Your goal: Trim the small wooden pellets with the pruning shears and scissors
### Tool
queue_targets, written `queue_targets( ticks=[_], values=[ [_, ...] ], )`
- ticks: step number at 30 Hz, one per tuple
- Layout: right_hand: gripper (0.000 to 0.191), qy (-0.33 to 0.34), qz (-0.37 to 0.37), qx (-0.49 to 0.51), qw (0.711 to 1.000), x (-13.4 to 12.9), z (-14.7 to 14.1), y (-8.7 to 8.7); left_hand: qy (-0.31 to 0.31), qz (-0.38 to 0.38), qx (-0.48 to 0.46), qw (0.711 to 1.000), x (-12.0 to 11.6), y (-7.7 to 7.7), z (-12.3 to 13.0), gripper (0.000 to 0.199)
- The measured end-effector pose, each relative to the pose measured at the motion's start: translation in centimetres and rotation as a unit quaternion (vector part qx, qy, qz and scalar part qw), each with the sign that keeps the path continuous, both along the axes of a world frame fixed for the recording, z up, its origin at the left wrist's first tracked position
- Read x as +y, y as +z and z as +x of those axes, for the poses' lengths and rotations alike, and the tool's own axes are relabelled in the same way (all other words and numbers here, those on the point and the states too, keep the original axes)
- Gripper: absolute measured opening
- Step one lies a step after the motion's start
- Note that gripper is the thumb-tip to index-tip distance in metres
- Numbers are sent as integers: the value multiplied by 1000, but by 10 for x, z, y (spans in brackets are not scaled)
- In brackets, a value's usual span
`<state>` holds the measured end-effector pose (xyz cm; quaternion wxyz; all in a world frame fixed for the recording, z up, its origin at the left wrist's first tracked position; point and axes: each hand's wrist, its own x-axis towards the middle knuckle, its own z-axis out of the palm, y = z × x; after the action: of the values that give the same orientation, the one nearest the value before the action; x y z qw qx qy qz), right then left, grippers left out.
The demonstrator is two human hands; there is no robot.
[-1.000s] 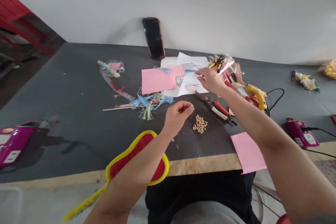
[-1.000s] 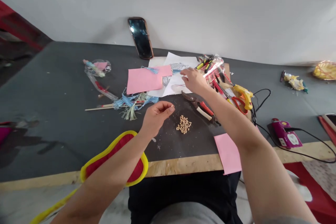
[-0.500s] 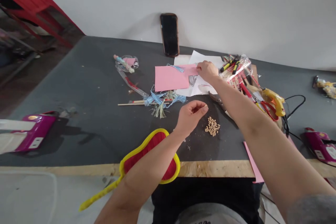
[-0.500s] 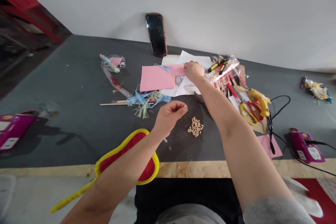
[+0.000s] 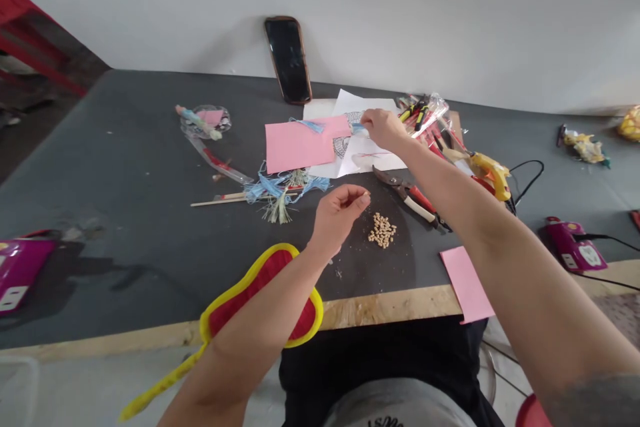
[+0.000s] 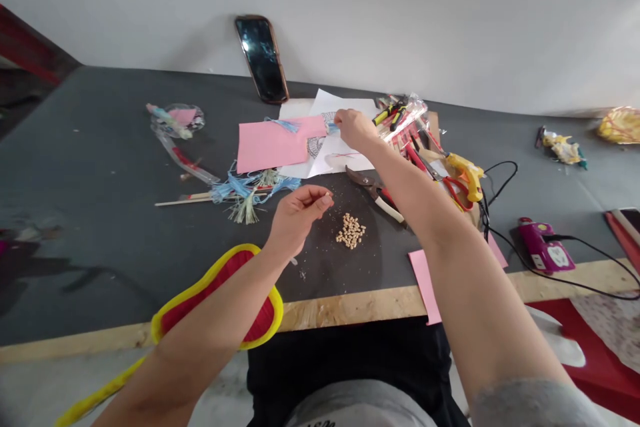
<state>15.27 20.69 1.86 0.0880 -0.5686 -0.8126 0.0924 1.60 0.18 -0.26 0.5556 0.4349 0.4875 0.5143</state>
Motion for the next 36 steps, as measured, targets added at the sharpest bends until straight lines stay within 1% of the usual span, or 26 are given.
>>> queue_targets(
  ticks=[3, 6, 9, 13, 16, 18, 19, 20, 22, 24, 25, 27, 28, 30, 32, 34, 36],
  values=[
    [33, -28, -17, 14, 999, 6, -16, -5, -3, 6, -4, 1000, 0, 1, -1, 18],
    [33, -61, -35, -2, 998, 12, -34, -10, 6, 2, -15, 1000, 1, 1, -3, 18],
    [32, -67, -43, -21, 997, 15, -45, -14, 13, -4, -23, 1000, 1, 2, -5, 19],
    [32, -61, -44, -36, 997, 14, -45, -13, 7, -3, -34, 999, 2, 3, -5, 17],
    [31, -33, -31, -25, 999, 3, -33, -1, 10, 3, -26, 1000, 2, 3, -4, 15],
    [29, -2, -17, -4, 1000, -15, -17, 13, 13, 19, -3, 1000, 2, 1, -4, 14],
    [28, 8, -13, 5, 1000, -29, -8, 20, 14, 29, 13, 999, 2, 0, -4, 14],
    [26, 23, -11, 19, 999, -45, 4, 26, 14, 40, 31, 999, 2, -1, -4, 14],
    [21, 75, -32, 83, 993, -83, 28, 34, 6, 67, 81, 994, 2, -2, -5, 13],
    [19, 127, -69, 126, 981, -124, 52, 31, -24, 112, 164, 980, 1, -4, -6, 10],
    [18, 142, -77, 137, 977, -143, 63, 27, -50, 144, 220, 964, 1, -5, -7, 8],
    [18, 156, -90, 139, 974, -173, 79, 12, -109, 210, 324, 916, 0, -8, -6, 5],
    [17, 162, -98, 139, 972, -184, 84, 4, -129, 233, 361, 894, -1, -11, -5, 7],
    [19, 156, -101, 149, 971, -196, 89, -11, -161, 262, 403, 862, -2, -17, -2, 10],
    [21, 148, -95, 158, 972, -200, 90, -20, -179, 274, 422, 846, -3, -21, 0, 13],
    [23, 149, -88, 171, 970, -200, 90, -25, -189, 276, 428, 840, -3, -24, 1, 16],
    [24, 155, -85, 191, 966, -198, 90, -27, -189, 272, 423, 843, -2, -25, -1, 17]
  ],
)
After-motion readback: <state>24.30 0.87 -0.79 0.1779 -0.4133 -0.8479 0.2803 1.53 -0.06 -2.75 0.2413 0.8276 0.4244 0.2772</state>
